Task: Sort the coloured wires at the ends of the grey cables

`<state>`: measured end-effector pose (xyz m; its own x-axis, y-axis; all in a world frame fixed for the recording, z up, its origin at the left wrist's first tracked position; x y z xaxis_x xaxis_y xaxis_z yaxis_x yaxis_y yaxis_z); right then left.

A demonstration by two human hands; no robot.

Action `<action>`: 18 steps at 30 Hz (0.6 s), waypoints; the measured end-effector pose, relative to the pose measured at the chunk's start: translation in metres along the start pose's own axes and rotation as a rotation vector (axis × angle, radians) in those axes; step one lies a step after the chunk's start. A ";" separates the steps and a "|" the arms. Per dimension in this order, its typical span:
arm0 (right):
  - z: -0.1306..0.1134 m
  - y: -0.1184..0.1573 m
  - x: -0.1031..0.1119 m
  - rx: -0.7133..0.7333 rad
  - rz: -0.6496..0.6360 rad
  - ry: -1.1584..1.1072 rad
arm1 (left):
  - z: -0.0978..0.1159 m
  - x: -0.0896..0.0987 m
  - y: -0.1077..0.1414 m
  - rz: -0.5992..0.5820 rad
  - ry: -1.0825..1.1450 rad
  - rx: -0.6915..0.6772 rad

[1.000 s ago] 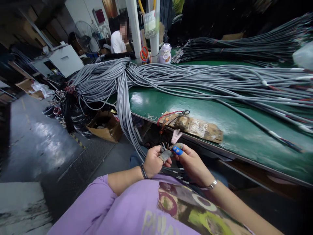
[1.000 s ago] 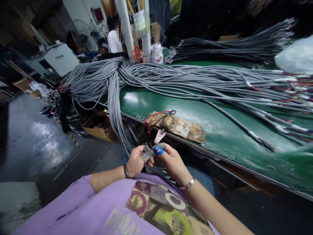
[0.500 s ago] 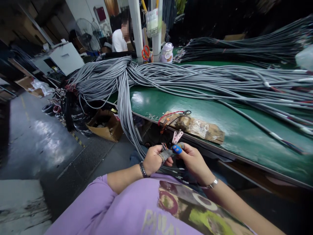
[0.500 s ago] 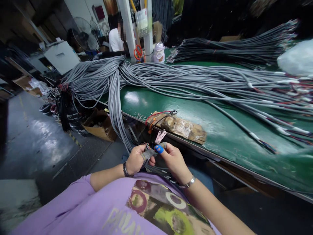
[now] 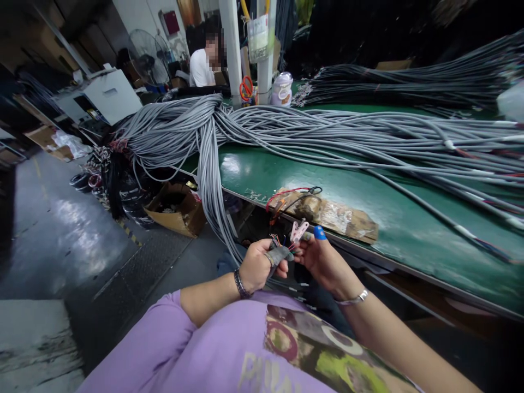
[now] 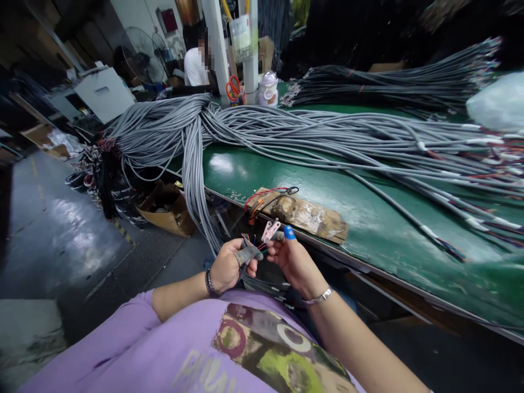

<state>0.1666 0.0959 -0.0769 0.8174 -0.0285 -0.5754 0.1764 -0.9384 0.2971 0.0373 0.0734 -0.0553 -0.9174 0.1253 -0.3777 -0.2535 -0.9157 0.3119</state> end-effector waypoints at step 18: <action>-0.003 -0.017 -0.014 0.016 -0.025 -0.141 | -0.003 -0.011 -0.014 -0.074 -0.049 0.098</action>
<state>0.1540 0.1129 -0.0711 0.7275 -0.0520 -0.6841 0.1863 -0.9447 0.2699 0.0515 0.0839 -0.0580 -0.9085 0.2117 -0.3604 -0.3474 -0.8618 0.3696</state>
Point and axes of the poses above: each hand's wrist, its own y-axis away from the middle knuckle, its own x-axis out of the back of the hand, z = x × y, the point moved 5 cm from there along -y, towards the middle knuckle, and after that the axes turned 3 degrees about x, right-handed, at the moved point
